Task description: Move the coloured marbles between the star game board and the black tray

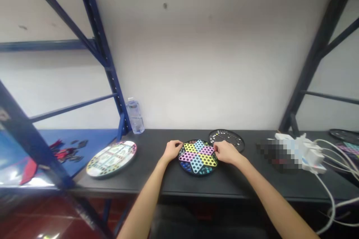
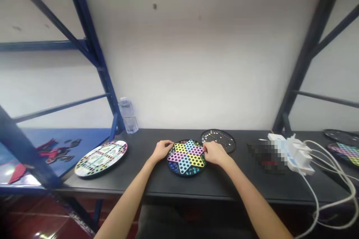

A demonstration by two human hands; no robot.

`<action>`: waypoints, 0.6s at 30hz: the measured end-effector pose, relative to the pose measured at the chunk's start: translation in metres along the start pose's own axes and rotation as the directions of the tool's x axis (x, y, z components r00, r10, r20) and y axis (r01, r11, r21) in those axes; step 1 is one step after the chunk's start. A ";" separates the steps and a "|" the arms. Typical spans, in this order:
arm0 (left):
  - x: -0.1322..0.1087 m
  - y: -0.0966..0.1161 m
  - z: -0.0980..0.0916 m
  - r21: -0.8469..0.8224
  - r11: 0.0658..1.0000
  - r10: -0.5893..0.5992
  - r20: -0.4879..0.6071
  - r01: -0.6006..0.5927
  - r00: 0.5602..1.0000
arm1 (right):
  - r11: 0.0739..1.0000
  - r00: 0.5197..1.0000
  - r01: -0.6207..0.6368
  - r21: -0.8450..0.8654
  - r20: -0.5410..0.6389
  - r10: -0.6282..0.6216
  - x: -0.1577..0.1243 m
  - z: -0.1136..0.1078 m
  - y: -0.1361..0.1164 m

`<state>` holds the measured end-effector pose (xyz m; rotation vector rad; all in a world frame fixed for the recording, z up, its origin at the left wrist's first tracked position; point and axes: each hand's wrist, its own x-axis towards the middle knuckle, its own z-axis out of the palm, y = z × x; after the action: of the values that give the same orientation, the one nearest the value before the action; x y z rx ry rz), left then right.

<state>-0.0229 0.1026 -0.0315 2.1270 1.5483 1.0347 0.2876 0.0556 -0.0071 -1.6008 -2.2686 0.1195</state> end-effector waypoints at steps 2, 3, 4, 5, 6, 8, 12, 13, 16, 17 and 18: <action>0.000 0.001 0.000 0.002 1.000 -0.001 0.001 0.001 1.000 | 0.996 1.000 -0.020 -0.083 0.007 0.021 0.000 -0.001 -0.005; -0.001 0.001 0.000 0.002 1.000 -0.001 0.002 0.001 1.000 | 0.993 0.999 -0.034 -0.115 0.018 0.036 0.001 -0.001 -0.008; -0.001 0.001 0.000 0.001 1.000 -0.001 0.001 0.001 1.000 | 0.989 0.998 -0.049 -0.139 0.032 0.054 0.003 -0.001 -0.011; -0.001 0.001 0.000 -0.002 1.000 0.002 0.000 -0.002 1.000 | 0.985 0.996 -0.065 -0.159 0.044 0.073 0.004 -0.002 -0.014; -0.001 0.001 0.000 -0.004 1.000 0.005 -0.002 -0.005 1.000 | 0.981 0.994 -0.080 -0.175 0.056 0.091 0.006 -0.002 -0.016; -0.001 0.000 0.000 -0.006 1.000 0.007 -0.002 -0.007 1.000 | 0.974 0.991 -0.088 -0.207 0.080 0.107 0.010 -0.003 -0.019; 0.000 -0.001 0.000 -0.006 1.000 0.010 -0.004 -0.010 1.000 | 0.977 0.997 -0.035 -0.211 0.066 0.050 0.012 -0.004 -0.014; 0.000 -0.001 0.000 -0.007 1.000 0.012 -0.005 -0.012 1.000 | 0.985 0.998 -0.035 -0.171 0.049 0.044 0.012 -0.004 -0.010; 0.000 -0.001 0.001 -0.008 1.000 0.004 -0.011 -0.004 1.000 | 0.990 0.997 -0.070 0.126 0.031 0.066 0.013 0.002 0.006; 0.000 -0.001 0.001 -0.008 1.000 -0.002 -0.009 0.001 1.000 | 0.953 0.995 -0.093 0.287 0.050 0.082 0.015 0.004 0.011; 0.000 -0.001 0.001 -0.007 1.000 -0.005 -0.008 0.005 1.000 | 0.875 0.992 -0.124 0.468 0.076 0.100 0.016 0.007 0.017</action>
<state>-0.0227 0.1034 -0.0322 2.1159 1.5509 1.0461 0.2957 0.0774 -0.0142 -1.4670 -1.9710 0.6955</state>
